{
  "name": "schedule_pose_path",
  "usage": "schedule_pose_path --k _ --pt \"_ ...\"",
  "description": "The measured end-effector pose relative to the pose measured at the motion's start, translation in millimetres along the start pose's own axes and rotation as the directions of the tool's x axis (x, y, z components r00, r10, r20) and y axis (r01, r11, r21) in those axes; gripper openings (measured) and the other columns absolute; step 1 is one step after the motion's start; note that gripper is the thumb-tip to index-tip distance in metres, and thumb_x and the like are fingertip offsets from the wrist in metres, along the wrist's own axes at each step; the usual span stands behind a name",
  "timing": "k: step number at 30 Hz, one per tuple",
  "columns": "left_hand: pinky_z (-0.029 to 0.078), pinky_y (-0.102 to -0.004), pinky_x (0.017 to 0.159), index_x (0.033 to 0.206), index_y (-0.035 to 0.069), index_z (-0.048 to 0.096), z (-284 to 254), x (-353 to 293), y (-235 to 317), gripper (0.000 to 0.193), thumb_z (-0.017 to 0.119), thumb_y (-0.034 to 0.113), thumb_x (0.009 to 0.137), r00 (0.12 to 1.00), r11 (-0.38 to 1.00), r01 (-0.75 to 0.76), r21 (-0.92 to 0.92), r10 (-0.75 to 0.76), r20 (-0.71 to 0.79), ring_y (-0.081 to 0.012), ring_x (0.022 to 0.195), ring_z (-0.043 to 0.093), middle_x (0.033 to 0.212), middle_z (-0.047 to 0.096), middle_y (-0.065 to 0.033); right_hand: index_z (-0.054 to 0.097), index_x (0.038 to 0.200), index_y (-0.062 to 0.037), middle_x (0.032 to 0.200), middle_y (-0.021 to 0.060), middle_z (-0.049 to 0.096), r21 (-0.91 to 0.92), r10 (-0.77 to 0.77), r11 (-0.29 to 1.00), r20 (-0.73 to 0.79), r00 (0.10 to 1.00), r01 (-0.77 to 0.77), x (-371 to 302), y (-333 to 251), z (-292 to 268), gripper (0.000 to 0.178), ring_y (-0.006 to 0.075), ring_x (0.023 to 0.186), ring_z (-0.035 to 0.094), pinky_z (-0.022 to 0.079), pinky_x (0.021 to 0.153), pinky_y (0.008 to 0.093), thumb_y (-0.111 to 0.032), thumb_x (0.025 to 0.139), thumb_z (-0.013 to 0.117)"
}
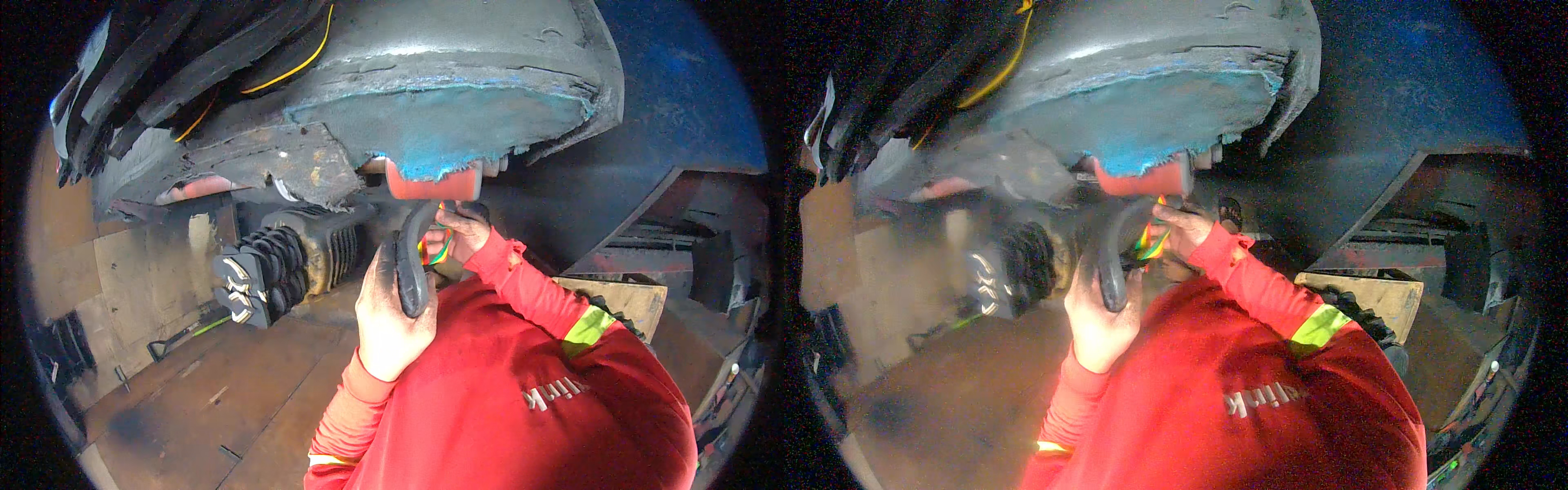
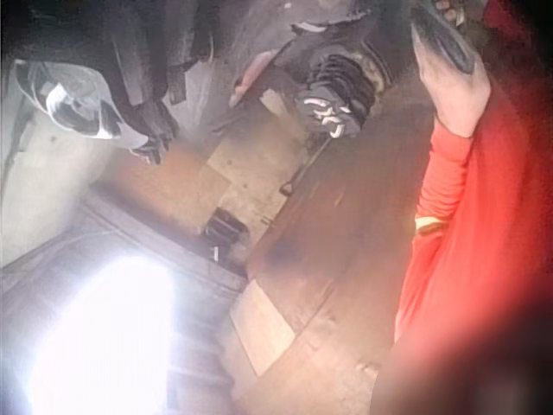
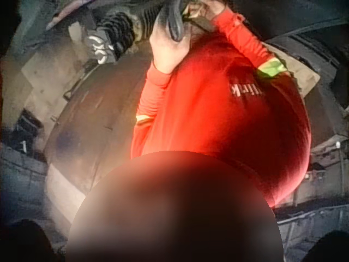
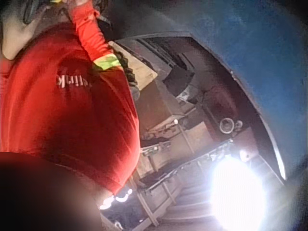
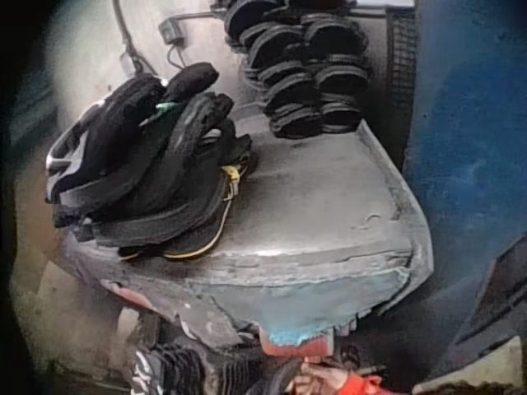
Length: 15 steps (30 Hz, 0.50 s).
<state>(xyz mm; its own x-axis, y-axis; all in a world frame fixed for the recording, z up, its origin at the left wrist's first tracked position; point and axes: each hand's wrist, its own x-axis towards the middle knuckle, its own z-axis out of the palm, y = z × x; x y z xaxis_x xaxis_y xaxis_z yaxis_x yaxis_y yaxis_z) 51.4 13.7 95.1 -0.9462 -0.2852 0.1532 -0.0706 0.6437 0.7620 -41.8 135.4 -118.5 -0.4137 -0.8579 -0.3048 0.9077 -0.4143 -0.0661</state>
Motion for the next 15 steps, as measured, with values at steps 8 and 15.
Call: schedule_pose_path --k 8,15 --pt "0.039 -0.0479 0.106 0.124 -0.019 0.046 14.6 12.8 11.2 0.050 0.062 0.005 0.083 0.952 0.953 0.249 -0.173 -0.208 0.223 -0.0555 0.116 0.049 0.118 0.053 -0.0414 0.062 0.112 -0.0126 0.109 0.0089 0.069 -0.180 0.028 0.980 -0.322 0.946 -0.090 -27.0 -27.9 23.9 0.030 0.0298 0.105 0.068 0.052 0.098 0.0518 -0.033 0.092 0.072" --pt "0.053 -0.0431 0.072 0.106 -0.004 0.060 -4.8 -7.2 20.0 0.037 0.072 0.012 0.076 0.994 0.994 0.047 0.096 -0.037 -0.099 -0.0412 0.082 0.067 0.091 0.067 -0.0231 0.062 0.110 -0.0113 0.106 0.0080 0.069 -0.192 0.048 0.977 -0.213 0.976 -0.090 -16.9 -6.0 46.2 0.027 0.0309 0.100 0.069 0.054 0.095 0.0512 -0.029 0.093 0.072"
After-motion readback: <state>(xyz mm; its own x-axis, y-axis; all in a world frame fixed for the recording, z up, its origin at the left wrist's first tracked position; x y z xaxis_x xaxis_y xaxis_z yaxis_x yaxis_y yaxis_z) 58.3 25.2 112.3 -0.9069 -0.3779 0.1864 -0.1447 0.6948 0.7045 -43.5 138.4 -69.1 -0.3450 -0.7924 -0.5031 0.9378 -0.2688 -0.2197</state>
